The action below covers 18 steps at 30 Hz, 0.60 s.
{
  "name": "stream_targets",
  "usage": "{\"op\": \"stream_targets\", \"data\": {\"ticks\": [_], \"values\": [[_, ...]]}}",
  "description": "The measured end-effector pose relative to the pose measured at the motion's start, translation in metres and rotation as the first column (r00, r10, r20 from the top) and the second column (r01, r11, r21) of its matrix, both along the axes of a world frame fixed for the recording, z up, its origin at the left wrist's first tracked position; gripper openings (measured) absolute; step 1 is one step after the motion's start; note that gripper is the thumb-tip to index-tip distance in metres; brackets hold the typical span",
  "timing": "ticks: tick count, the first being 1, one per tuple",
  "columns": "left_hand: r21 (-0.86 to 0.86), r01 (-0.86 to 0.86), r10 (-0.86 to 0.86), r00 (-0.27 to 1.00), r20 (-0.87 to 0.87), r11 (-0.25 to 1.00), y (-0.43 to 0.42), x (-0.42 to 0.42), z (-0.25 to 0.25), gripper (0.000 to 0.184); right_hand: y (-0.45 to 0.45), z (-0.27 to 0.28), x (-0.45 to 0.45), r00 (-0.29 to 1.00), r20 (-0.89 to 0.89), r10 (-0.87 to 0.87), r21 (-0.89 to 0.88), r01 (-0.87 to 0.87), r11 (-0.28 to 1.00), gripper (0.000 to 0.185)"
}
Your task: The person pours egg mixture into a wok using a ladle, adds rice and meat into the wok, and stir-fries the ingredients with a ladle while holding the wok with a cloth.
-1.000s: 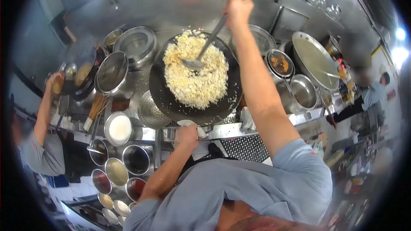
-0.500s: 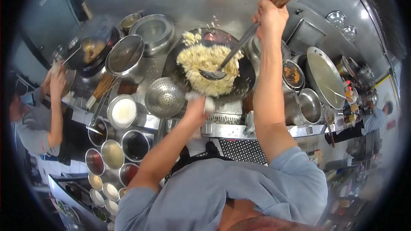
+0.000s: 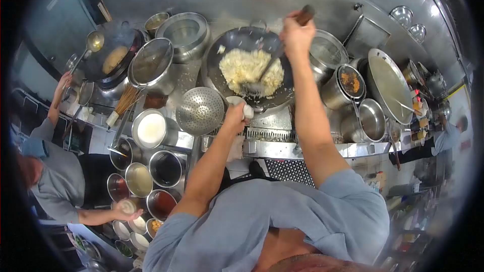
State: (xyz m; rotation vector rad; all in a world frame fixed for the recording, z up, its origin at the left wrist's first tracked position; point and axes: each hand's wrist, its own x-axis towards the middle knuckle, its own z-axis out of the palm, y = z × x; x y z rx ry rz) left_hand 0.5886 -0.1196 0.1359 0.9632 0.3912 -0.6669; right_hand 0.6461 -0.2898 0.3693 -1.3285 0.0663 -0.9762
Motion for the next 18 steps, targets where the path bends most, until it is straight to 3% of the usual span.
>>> {"op": "stream_targets", "data": {"ticks": [1, 2, 4, 5, 7, 8, 9, 10, 11, 13, 15, 17, 18], "values": [[0.090, -0.094, 0.092, 0.995, 0.030, 0.991, -0.002, -0.017, -0.016, 0.029, -0.009, -0.024, 0.016, 0.998, 0.031, 0.053, -0.006, -0.053, 0.999, 0.008], [0.086, -0.083, 0.080, 0.996, 0.033, 0.993, -0.002, -0.030, -0.036, 0.029, -0.016, -0.008, 0.013, 0.999, 0.035, 0.020, -0.016, -0.019, 1.000, 0.008], [0.293, -0.055, 0.031, 0.996, 0.084, 0.954, 0.001, -0.048, -0.068, 0.058, -0.041, 0.021, 0.019, 0.994, 0.105, 0.010, 0.034, -0.014, 0.999, 0.008], [0.291, -0.057, 0.033, 0.996, 0.088, 0.955, -0.003, -0.040, -0.064, 0.058, -0.052, 0.038, 0.023, 0.985, 0.174, 0.013, 0.086, -0.028, 0.996, 0.009], [0.035, -0.307, 0.299, 0.942, 0.154, 0.951, -0.005, -0.027, -0.042, 0.045, -0.055, 0.082, 0.013, 0.973, 0.226, 0.054, 0.093, -0.077, 0.993, 0.011], [0.042, -0.321, 0.310, 0.934, 0.178, 0.946, -0.009, -0.010, -0.017, 0.027, -0.052, 0.099, 0.002, 0.957, 0.272, 0.098, 0.033, -0.112, 0.993, 0.011], [0.137, -0.242, 0.213, 0.957, 0.198, 0.960, -0.008, 0.013, -0.018, 0.013, -0.050, 0.109, -0.008, 0.937, 0.320, 0.143, -0.032, -0.141, 0.990, 0.012], [0.102, -0.088, 0.060, 0.965, 0.255, 0.991, -0.005, 0.029, -0.021, 0.029, -0.049, 0.111, -0.016, 0.915, 0.362, 0.177, -0.062, -0.165, 0.984, 0.009], [0.102, -0.090, 0.061, 0.964, 0.258, 0.991, -0.009, 0.039, -0.016, 0.029, -0.050, 0.101, -0.008, 0.914, 0.364, 0.178, -0.063, -0.167, 0.984, 0.009], [0.261, -0.102, 0.033, 0.966, 0.257, 0.960, -0.016, 0.049, -0.007, 0.031, -0.052, 0.045, 0.017, 0.959, 0.285, -0.005, -0.046, 0.019, 0.999, 0.005], [0.319, -0.091, 0.015, 0.972, 0.233, 0.943, -0.018, 0.051, -0.028, 0.035, -0.042, -0.050, 0.053, 1.000, 0.020, 0.013, 0.017, -0.013, 1.000, 0.003], [0.292, -0.008, -0.027, 0.993, 0.114, 0.956, -0.011, 0.050, -0.005, 0.038, -0.027, -0.063, 0.027, 0.979, -0.022, 0.205, -0.026, -0.205, 0.978, 0.001], [0.220, 0.030, -0.048, 0.996, 0.076, 0.975, -0.007, 0.046, 0.000, 0.042, -0.016, -0.074, 0.011, 0.988, -0.002, 0.156, -0.154, -0.154, 0.976, 0.001]]}}
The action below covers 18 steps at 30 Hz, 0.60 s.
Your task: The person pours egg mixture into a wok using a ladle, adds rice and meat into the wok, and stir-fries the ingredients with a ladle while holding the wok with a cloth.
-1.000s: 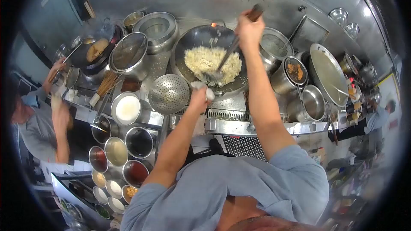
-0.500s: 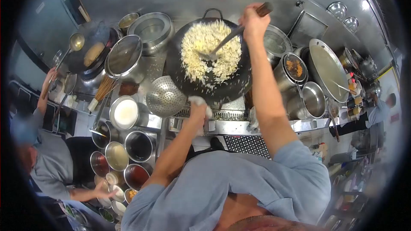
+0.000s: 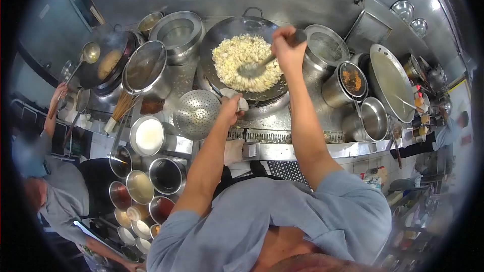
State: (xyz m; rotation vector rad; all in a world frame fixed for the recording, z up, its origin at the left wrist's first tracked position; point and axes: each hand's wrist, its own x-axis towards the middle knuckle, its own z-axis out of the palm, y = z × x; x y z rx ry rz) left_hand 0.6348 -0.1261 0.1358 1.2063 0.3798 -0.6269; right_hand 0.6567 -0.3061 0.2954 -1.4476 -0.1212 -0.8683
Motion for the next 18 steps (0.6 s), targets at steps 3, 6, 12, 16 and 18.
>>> {"op": "stream_targets", "data": {"ticks": [3, 6, 12, 16, 18], "values": [[-0.076, 0.129, -0.129, 0.992, 0.012, 0.989, 0.006, -0.002, -0.004, 0.043, 0.017, -0.018, 0.005, 0.997, 0.078, -0.010, -0.077, 0.016, 0.997, 0.002], [-0.037, 0.069, -0.066, 0.996, 0.066, 0.997, 0.002, -0.012, -0.001, 0.038, -0.003, 0.000, 0.061, 0.971, 0.188, -0.149, 0.405, 0.061, 0.912, 0.011], [0.130, -0.075, 0.060, 0.991, 0.117, 0.989, -0.010, -0.009, -0.014, 0.042, 0.033, 0.021, 0.046, 0.981, 0.083, 0.178, 0.020, -0.180, 0.983, 0.006], [0.136, 0.021, -0.046, 0.982, 0.182, 0.990, -0.002, -0.007, -0.012, 0.042, -0.020, 0.058, 0.066, 0.988, -0.156, 0.014, -0.117, -0.032, 0.993, 0.010], [0.171, -0.059, 0.029, 0.985, 0.173, 0.984, -0.009, -0.013, -0.004, 0.039, -0.032, 0.082, 0.038, 0.973, -0.196, -0.117, -0.089, 0.102, 0.991, 0.011]]}}
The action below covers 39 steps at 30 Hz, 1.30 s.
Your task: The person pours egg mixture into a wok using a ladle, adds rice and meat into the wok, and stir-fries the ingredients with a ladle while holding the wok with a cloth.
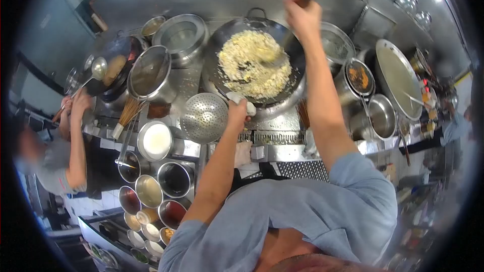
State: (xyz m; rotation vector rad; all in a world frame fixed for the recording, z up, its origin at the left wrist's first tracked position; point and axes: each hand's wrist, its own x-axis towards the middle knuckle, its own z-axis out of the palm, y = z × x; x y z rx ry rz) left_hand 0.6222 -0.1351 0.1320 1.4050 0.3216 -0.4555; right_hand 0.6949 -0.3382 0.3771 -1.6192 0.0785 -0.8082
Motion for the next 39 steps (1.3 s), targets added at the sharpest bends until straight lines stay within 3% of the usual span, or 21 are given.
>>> {"op": "stream_targets", "data": {"ticks": [1, 3, 4, 6, 9, 10, 11, 13, 14, 16, 19, 21, 22, 26, 28, 29, 31, 33, 35, 37, 39], "values": [[0.040, -0.063, 0.064, 0.998, -0.017, 0.997, -0.002, 0.001, 0.003, 0.036, -0.007, -0.011, -0.011, 0.998, -0.027, 0.055, 0.018, -0.054, 0.998, 0.009], [0.035, -0.055, 0.057, 0.997, -0.058, 0.998, 0.004, -0.005, -0.007, 0.037, -0.033, -0.084, 0.013, 0.979, 0.195, 0.062, -0.011, -0.061, 0.998, 0.006], [-0.005, 0.003, -0.003, 0.999, -0.042, 1.000, 0.007, -0.003, -0.013, 0.041, -0.034, -0.077, 0.012, 0.981, 0.187, 0.049, -0.007, -0.048, 0.999, 0.006], [-0.073, 0.069, -0.067, 0.998, 0.021, 0.995, 0.008, 0.001, -0.029, 0.046, -0.023, -0.035, 0.009, 0.984, 0.168, 0.064, 0.263, -0.107, 0.959, 0.008], [0.047, -0.048, 0.050, 0.998, -0.034, 0.998, 0.002, -0.009, 0.005, 0.042, 0.011, 0.012, -0.053, 1.000, -0.004, 0.022, 0.149, -0.021, 0.989, 0.009], [0.029, -0.069, 0.069, 0.998, -0.003, 0.997, 0.000, -0.008, 0.001, 0.041, -0.006, -0.059, -0.010, 0.983, 0.163, 0.083, 0.025, -0.089, 0.996, 0.007], [0.028, -0.047, 0.047, 0.999, 0.008, 0.999, -0.003, 0.000, -0.005, 0.041, -0.011, -0.067, 0.017, 0.962, 0.254, 0.095, 0.035, -0.107, 0.994, 0.007], [-0.012, 0.051, -0.051, 0.999, -0.010, 0.999, 0.003, 0.007, -0.017, 0.042, -0.020, -0.039, 0.041, 0.979, 0.166, 0.120, 0.298, -0.166, 0.940, 0.004], [0.012, 0.029, -0.029, 1.000, -0.008, 0.999, 0.003, 0.003, -0.006, 0.037, -0.017, -0.017, 0.038, 0.979, 0.175, 0.109, 0.300, -0.158, 0.941, 0.004], [-0.015, 0.031, -0.031, 1.000, 0.002, 0.999, 0.002, 0.005, -0.014, 0.035, -0.010, 0.020, 0.027, 0.902, 0.408, 0.142, 0.251, -0.261, 0.932, 0.002], [-0.060, 0.027, -0.027, 1.000, -0.006, 0.998, 0.002, 0.006, -0.019, 0.033, 0.016, 0.000, 0.009, 0.942, 0.336, -0.024, 0.169, -0.036, 0.985, 0.002], [-0.070, 0.045, -0.048, 0.998, -0.051, 0.997, 0.003, 0.007, -0.017, 0.032, 0.003, -0.065, 0.052, 0.971, 0.184, 0.152, -0.013, -0.152, 0.988, 0.002], [-0.090, 0.045, -0.049, 0.998, -0.043, 0.995, 0.002, 0.006, -0.017, 0.031, 0.001, -0.037, 0.037, 0.978, 0.093, 0.187, 0.030, -0.190, 0.981, 0.002], [-0.152, 0.071, -0.086, 0.992, -0.094, 0.986, 0.004, 0.001, 0.002, 0.031, -0.030, 0.020, -0.023, 0.964, 0.149, -0.220, 0.097, 0.207, 0.973, 0.007], [-0.208, 0.047, -0.067, 0.993, -0.094, 0.977, 0.002, 0.006, -0.010, 0.031, -0.060, -0.033, -0.024, 0.932, 0.249, -0.264, 0.257, 0.199, 0.946, 0.004], [-0.248, 0.043, -0.069, 0.993, -0.096, 0.968, 0.003, 0.005, -0.016, 0.031, -0.074, -0.063, -0.014, 0.946, 0.287, -0.150, 0.296, 0.062, 0.953, 0.004], [-0.252, 0.043, -0.073, 0.991, -0.109, 0.967, -0.002, 0.008, -0.015, 0.031, -0.086, -0.052, -0.010, 0.958, 0.209, -0.195, 0.496, 0.068, 0.866, 0.007], [-0.240, 0.026, -0.057, 0.991, -0.123, 0.970, 0.003, 0.009, -0.011, 0.032, -0.098, -0.021, -0.019, 0.922, 0.265, -0.281, 0.484, 0.124, 0.866, 0.011], [-0.261, 0.000, -0.043, 0.987, -0.158, 0.965, 0.004, 0.003, -0.006, 0.031, -0.106, -0.011, -0.024, 0.856, 0.446, -0.260, 0.460, 0.030, 0.887, 0.008], [-0.285, -0.007, -0.051, 0.979, -0.195, 0.958, 0.003, 0.010, -0.005, 0.026, -0.099, -0.042, -0.006, 0.800, 0.404, -0.444, 0.459, 0.243, 0.855, 0.007], [-0.306, 0.002, -0.114, 0.930, -0.348, 0.952, -0.001, 0.035, -0.031, 0.019, -0.082, -0.077, 0.011, 0.870, 0.324, -0.371, 0.499, 0.175, 0.848, 0.006]]}}
